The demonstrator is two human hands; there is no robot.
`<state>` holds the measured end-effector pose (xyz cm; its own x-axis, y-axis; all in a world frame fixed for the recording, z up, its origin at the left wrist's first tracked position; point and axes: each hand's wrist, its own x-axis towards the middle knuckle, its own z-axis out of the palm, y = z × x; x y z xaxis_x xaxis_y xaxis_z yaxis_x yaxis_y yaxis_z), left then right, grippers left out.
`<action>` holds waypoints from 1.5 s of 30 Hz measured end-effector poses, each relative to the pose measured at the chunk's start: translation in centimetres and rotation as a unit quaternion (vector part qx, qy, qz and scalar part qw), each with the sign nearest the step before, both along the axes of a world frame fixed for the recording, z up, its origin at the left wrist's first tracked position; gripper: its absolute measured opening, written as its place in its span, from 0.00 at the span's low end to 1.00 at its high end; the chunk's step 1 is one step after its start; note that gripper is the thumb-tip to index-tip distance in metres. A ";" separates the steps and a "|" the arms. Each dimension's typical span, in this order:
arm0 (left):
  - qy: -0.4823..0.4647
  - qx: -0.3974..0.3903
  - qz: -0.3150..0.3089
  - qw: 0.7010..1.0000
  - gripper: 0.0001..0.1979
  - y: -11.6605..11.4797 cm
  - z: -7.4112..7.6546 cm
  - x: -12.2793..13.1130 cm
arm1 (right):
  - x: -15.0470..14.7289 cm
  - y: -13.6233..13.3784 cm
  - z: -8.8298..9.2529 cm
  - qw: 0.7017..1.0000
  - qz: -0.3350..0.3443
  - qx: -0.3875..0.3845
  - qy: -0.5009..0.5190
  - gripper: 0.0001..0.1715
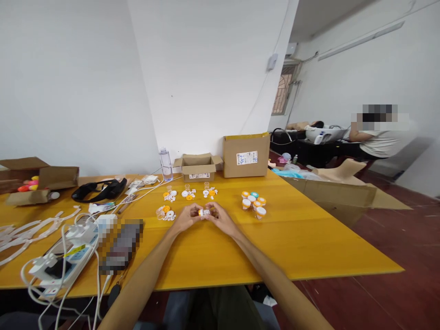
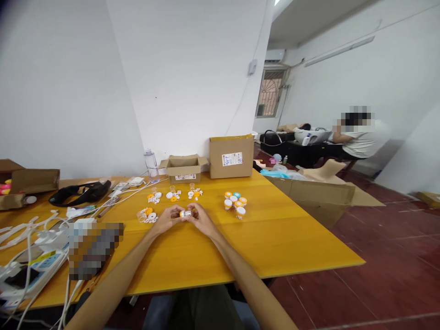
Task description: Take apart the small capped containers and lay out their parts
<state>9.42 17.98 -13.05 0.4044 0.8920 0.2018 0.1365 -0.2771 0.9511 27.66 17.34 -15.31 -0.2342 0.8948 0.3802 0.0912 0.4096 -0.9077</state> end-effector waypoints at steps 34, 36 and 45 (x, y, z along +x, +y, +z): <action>-0.030 -0.065 -0.023 0.997 0.19 0.5 0.2 -0.3 | 0.6 -0.1 0.3 0.998 -0.027 0.054 0.005 0.11; -0.032 -0.064 -0.015 0.997 0.20 0.4 0.2 -0.2 | 0.5 -0.1 0.2 0.997 -0.052 0.049 0.011 0.14; -0.067 -0.100 -0.050 0.991 0.26 0.5 -0.5 -0.3 | 1.0 0.5 -0.7 0.977 -0.173 0.102 -0.073 0.12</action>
